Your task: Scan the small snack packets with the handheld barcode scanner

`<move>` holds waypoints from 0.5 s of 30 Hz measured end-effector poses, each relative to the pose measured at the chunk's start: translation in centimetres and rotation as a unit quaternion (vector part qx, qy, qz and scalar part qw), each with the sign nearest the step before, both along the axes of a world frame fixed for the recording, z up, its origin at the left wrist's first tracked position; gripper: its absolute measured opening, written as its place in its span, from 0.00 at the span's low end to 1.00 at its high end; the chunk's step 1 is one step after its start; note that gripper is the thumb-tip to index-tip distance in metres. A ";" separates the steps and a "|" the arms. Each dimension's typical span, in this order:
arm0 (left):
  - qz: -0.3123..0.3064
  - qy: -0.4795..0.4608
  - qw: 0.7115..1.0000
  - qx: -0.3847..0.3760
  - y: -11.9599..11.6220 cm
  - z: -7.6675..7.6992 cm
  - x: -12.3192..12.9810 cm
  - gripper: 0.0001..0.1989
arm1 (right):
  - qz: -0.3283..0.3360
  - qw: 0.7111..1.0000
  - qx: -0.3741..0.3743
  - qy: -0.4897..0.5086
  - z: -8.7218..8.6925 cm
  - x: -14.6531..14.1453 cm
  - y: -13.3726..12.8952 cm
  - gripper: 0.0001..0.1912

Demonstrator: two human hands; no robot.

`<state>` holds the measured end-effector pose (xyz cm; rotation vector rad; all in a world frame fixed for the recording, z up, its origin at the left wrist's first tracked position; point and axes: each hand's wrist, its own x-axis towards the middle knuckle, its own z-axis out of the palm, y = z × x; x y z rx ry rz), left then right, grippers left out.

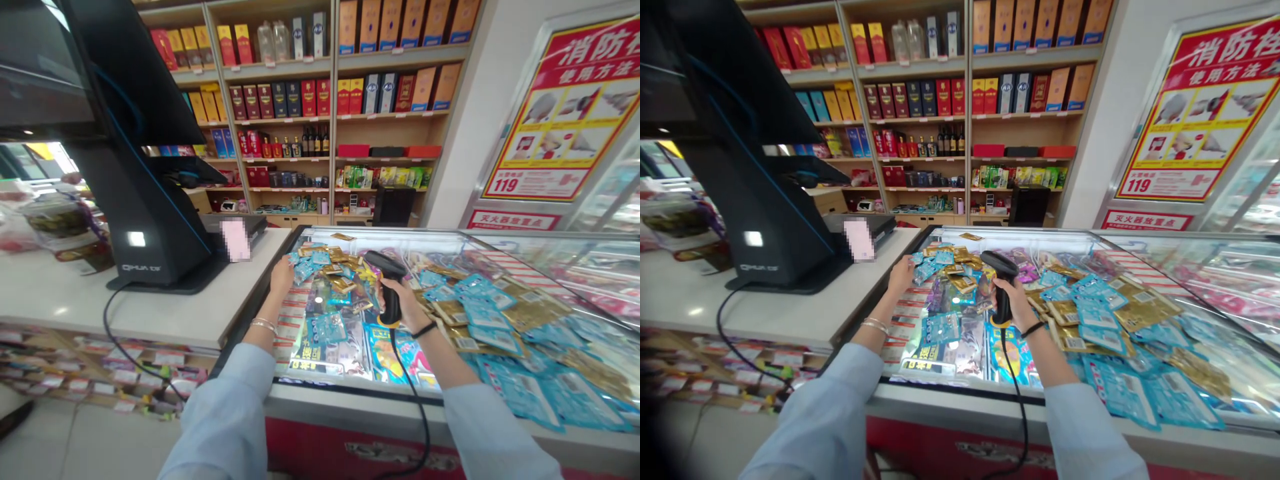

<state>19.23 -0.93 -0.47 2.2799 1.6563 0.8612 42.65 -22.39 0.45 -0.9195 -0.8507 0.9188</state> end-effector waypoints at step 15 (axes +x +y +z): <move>-0.083 -0.117 0.977 -0.157 1.2 -1.2 0.0 0.11 | -0.002 0.999 0.031 -0.023 -0.3 -1.4 -0.8 0.13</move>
